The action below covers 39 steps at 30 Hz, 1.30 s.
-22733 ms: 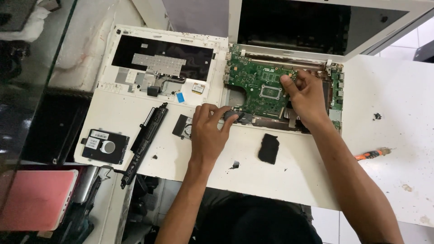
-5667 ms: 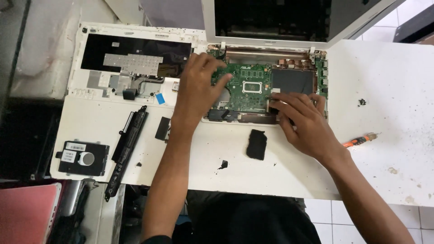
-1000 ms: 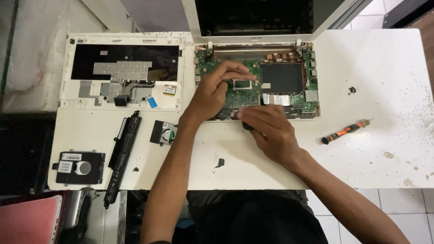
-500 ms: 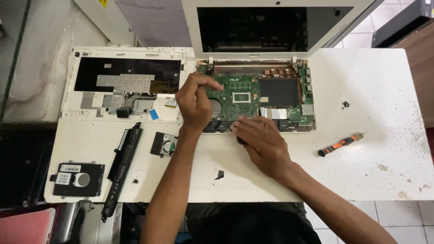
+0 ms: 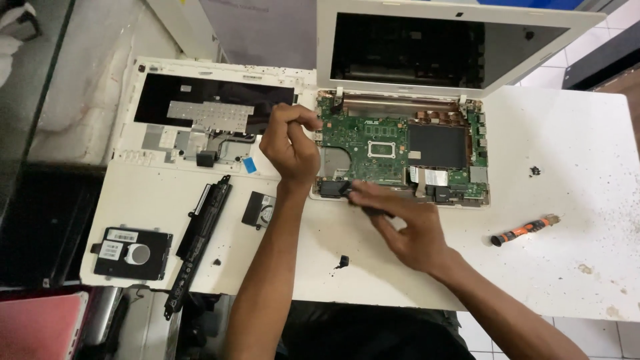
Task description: Installing and seating a motherboard into a laptop chassis during final assembly.
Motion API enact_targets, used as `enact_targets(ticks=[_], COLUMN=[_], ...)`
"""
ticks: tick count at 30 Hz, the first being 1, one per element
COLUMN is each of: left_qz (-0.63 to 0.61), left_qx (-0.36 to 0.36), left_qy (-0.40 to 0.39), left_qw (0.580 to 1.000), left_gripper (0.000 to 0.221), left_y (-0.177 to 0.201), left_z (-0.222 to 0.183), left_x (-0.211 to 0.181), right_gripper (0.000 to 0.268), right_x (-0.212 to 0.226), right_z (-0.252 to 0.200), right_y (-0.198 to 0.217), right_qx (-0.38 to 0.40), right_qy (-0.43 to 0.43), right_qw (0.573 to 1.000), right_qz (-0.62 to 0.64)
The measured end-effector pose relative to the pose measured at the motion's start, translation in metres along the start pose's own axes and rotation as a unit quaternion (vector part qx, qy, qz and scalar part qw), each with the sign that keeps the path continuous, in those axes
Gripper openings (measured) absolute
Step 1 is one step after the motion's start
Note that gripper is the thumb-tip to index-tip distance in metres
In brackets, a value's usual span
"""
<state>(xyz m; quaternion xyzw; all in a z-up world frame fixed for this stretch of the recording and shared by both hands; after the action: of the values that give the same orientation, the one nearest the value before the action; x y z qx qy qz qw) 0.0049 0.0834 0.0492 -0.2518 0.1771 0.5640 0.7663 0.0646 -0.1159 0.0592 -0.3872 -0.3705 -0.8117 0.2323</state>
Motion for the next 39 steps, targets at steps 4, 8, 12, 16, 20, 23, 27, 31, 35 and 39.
enact_targets(ticks=[4, 8, 12, 16, 20, 23, 27, 31, 35, 39], left_qz=[-0.005, 0.004, 0.015, 0.032, 0.021, 0.012, 0.016, 0.008, 0.016, 0.011], left_qx=[-0.028, -0.057, -0.072, -0.073, -0.089, -0.090, -0.088, -0.077, -0.077, -0.082], left_qy=[0.039, 0.080, 0.081, 0.079, 0.095, 0.094, 0.076, 0.073, 0.062, 0.054], left_qw=[0.999, 0.995, 0.994, 0.994, 0.991, 0.991, 0.993, 0.994, 0.995, 0.995], left_gripper=[0.034, 0.031, 0.032, 0.032, 0.031, 0.032, 0.033, 0.031, 0.031, 0.031], left_y=[0.006, 0.015, 0.017, 0.019, 0.025, 0.022, 0.026, 0.024, 0.025, 0.031], left_z=[0.003, 0.003, 0.006, 0.009, 0.009, 0.009, 0.009, 0.013, 0.015, 0.017], left_x=[0.011, 0.017, 0.017, 0.018, 0.019, 0.019, 0.017, 0.016, 0.012, 0.017], right_gripper=[0.030, 0.026, 0.030, 0.021, 0.023, 0.022, 0.020, 0.024, 0.021, 0.019], right_x=[-0.022, -0.037, -0.021, -0.023, -0.039, -0.038, -0.035, -0.042, -0.044, -0.030], right_z=[0.017, 0.036, 0.067, 0.080, 0.060, 0.064, 0.060, 0.048, 0.058, 0.054], right_y=[0.000, -0.021, -0.052, -0.035, -0.063, -0.066, -0.018, -0.046, -0.057, -0.024], right_qx=[-0.041, -0.005, 0.086, 0.019, 0.013, -0.006, -0.126, -0.104, -0.102, -0.150], right_qy=[0.086, 0.118, 0.056, 0.035, 0.075, -0.026, 0.013, 0.058, -0.033, 0.088], right_qw=[0.985, 0.963, 0.990, 0.999, 0.951, 0.988, 0.976, 0.921, 0.990, 0.925], right_qz=[-0.141, -0.241, -0.094, -0.022, -0.301, -0.151, -0.176, -0.370, -0.093, -0.337])
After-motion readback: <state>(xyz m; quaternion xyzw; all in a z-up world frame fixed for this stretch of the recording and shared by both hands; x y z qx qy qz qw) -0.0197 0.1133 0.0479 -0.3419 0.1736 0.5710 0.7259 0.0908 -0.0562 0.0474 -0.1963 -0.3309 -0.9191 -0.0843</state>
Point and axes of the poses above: each hand's wrist, its own z-axis towards the middle knuckle, its own y-axis out of the back of the hand, x = y × z, the point moved 7 cm from there along z, towards the middle knuckle, and after that the axes turned 1 degree about -y, right-handed, at the moved point
